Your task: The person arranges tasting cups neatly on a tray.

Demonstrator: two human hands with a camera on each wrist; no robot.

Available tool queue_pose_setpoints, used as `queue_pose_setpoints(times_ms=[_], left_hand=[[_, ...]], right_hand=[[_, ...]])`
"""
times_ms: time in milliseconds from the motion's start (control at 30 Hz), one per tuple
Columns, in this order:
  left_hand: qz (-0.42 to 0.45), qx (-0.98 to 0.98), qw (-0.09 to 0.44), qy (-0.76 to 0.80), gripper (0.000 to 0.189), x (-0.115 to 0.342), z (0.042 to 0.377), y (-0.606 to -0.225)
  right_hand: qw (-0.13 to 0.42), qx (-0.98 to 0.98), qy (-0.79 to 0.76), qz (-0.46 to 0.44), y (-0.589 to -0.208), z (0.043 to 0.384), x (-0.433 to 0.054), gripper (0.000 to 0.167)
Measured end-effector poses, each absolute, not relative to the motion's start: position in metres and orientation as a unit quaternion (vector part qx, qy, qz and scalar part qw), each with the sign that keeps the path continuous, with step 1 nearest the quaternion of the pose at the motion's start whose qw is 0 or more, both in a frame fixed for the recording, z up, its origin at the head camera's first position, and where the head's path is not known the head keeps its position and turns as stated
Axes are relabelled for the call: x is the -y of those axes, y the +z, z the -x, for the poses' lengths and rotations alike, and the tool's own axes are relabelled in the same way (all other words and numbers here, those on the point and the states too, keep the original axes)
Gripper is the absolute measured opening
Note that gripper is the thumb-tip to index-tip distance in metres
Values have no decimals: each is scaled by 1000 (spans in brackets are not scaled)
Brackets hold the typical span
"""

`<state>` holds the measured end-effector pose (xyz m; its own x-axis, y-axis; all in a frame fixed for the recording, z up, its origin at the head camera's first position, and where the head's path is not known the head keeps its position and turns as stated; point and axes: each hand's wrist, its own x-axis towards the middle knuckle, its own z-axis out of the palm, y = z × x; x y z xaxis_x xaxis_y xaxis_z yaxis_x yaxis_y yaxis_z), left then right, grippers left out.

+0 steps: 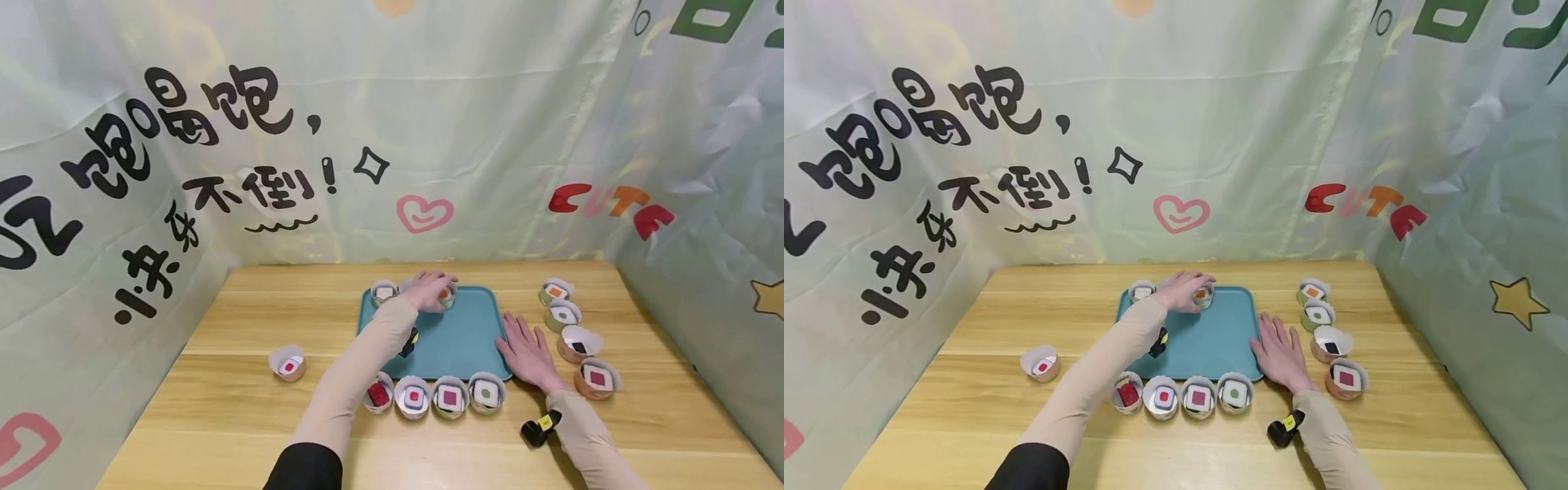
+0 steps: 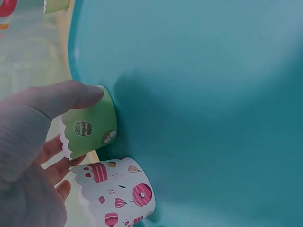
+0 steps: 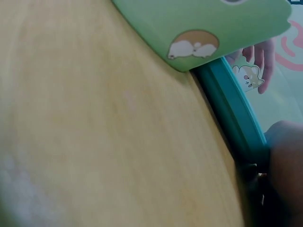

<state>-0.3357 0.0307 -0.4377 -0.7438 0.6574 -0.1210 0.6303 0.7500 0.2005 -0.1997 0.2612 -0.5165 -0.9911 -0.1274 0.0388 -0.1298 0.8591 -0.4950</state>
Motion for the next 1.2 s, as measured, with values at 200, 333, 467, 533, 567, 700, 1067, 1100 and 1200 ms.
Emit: queue_pose_setpoints(times_ms=[200, 333, 467, 533, 567, 700, 1067, 1100, 1200], left_hand=[[-340, -936, 75, 54, 65, -32, 338, -442], [-334, -937, 78, 60, 62, -32, 340, -445], [-330, -939, 76, 67, 60, -32, 340, -446], [-330, -939, 75, 68, 60, -31, 340, -446], [-330, -938, 74, 68, 60, -31, 340, -446], [-333, -938, 73, 70, 60, -31, 339, -445], [-335, -935, 73, 87, 62, -29, 338, -446], [-335, -935, 73, 89, 62, -29, 338, -446], [-332, -936, 75, 93, 63, -28, 338, -446]], right_hand=[[-2, 965, 255, -67, -516, 200, -263, 64], [-1, 965, 254, -67, -516, 199, -261, 63], [-1, 966, 251, -66, -516, 199, -261, 63], [0, 965, 252, -65, -515, 199, -260, 63], [-1, 965, 252, -65, -515, 199, -260, 63], [2, 964, 256, -65, -515, 199, -260, 63], [-5, 965, 256, -63, -516, 199, -261, 64], [-4, 964, 257, -63, -516, 199, -261, 64], [-4, 965, 255, -62, -516, 199, -260, 64]])
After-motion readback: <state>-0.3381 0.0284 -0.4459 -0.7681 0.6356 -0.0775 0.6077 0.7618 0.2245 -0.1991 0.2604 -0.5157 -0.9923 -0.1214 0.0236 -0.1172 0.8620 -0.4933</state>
